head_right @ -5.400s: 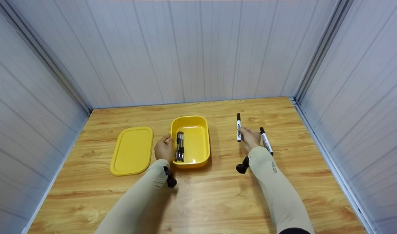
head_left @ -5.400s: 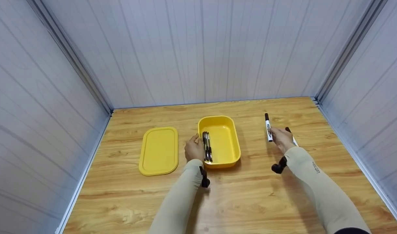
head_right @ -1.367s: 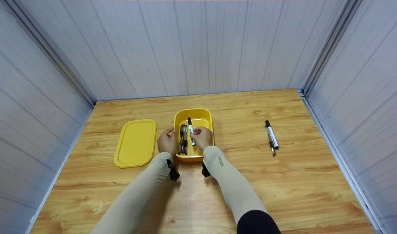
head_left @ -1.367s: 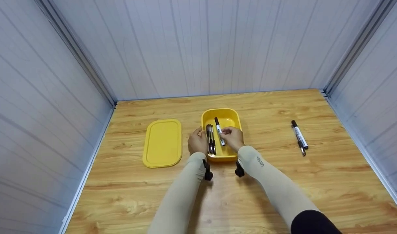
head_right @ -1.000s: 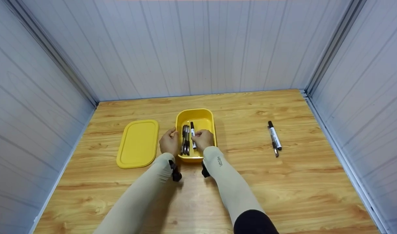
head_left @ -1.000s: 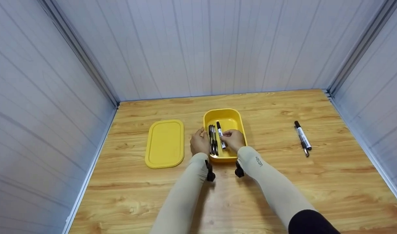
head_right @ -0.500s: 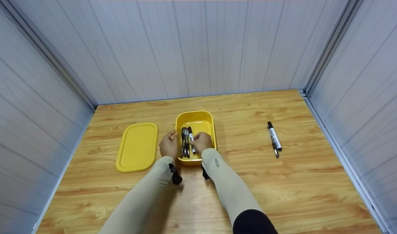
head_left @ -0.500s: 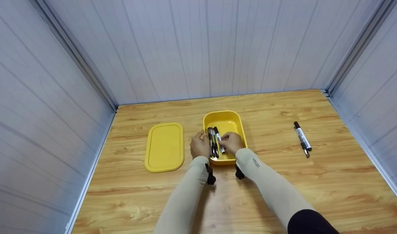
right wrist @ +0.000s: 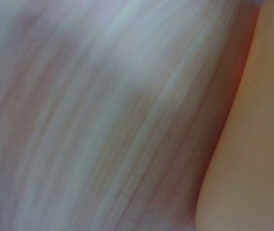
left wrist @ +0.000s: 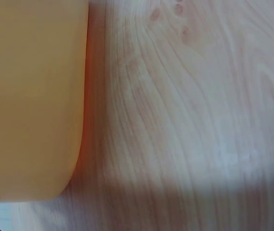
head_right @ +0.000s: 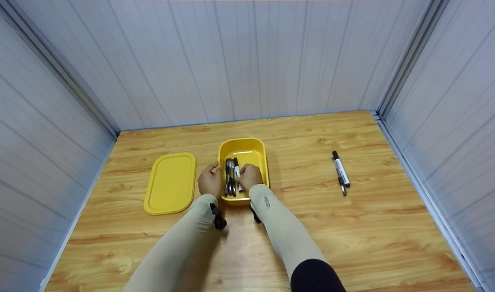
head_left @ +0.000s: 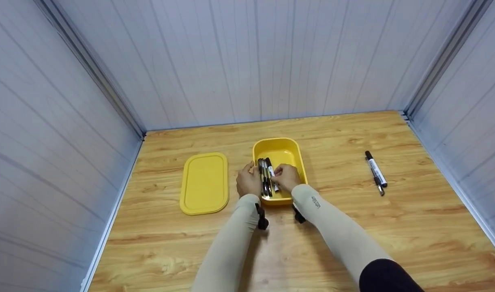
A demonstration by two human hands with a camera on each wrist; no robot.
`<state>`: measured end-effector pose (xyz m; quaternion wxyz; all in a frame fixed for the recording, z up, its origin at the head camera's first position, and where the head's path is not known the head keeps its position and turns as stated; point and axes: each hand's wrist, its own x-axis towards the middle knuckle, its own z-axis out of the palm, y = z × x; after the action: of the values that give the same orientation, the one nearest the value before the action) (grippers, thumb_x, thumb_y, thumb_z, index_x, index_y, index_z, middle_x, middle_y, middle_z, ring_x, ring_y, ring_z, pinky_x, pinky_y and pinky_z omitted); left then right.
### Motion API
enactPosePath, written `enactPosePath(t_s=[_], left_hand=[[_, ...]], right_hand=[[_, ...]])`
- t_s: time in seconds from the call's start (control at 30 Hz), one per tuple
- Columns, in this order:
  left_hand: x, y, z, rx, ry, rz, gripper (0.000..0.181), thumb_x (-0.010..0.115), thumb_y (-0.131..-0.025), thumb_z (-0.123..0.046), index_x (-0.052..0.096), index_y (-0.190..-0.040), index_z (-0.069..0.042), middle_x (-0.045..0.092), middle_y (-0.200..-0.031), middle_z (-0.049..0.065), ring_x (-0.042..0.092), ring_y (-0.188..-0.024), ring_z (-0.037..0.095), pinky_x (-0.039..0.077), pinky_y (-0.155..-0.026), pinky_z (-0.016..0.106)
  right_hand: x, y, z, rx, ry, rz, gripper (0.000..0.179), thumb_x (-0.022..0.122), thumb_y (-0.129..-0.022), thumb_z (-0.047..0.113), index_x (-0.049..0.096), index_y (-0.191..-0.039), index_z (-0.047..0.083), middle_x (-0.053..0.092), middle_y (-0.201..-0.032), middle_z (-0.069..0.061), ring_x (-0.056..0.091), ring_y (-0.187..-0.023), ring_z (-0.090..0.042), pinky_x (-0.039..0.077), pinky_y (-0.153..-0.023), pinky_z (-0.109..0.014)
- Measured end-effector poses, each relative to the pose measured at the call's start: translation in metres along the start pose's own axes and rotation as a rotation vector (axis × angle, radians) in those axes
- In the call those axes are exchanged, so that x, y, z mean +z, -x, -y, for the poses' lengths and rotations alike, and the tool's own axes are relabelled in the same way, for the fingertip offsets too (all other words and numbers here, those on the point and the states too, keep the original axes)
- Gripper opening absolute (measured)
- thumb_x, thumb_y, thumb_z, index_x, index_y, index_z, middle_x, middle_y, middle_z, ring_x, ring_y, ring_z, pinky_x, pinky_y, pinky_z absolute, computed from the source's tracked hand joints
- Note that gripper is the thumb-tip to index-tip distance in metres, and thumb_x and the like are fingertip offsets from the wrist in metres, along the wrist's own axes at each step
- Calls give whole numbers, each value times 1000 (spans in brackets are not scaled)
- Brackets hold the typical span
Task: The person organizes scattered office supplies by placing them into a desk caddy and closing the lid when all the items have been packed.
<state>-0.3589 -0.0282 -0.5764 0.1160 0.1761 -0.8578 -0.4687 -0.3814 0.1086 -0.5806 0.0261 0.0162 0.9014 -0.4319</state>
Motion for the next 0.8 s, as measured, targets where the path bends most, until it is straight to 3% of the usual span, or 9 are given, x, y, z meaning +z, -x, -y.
enactPosePath(t_s=[0.33,0.6,0.8], left_hand=[[1,0,0,10,-28,-23,29,61,-96,-31,71,-122,-25,72,-87,1,65,-71,17,49,-66,41],[1,-2,-1,-3,-13,-22,29,62,-96,-30,70,-123,-26,69,-78,-1,60,-62,15,46,-59,37],[3,-1,0,2,-27,-23,29,62,-96,-30,70,-123,-27,67,-73,-1,60,-61,16,46,-59,39]], right_hand=[[-14,-2,12,-178,168,-58,25,76,-84,16,70,-101,-1,68,-93,-12,63,-87,-25,51,-81,-39],[-35,-5,8,-355,372,-128,22,68,-89,12,69,-106,-1,66,-100,-13,64,-90,-26,54,-79,-38],[-54,-7,-5,-344,433,-204,23,64,-89,8,68,-110,-2,62,-103,-15,60,-96,-29,54,-80,-38]])
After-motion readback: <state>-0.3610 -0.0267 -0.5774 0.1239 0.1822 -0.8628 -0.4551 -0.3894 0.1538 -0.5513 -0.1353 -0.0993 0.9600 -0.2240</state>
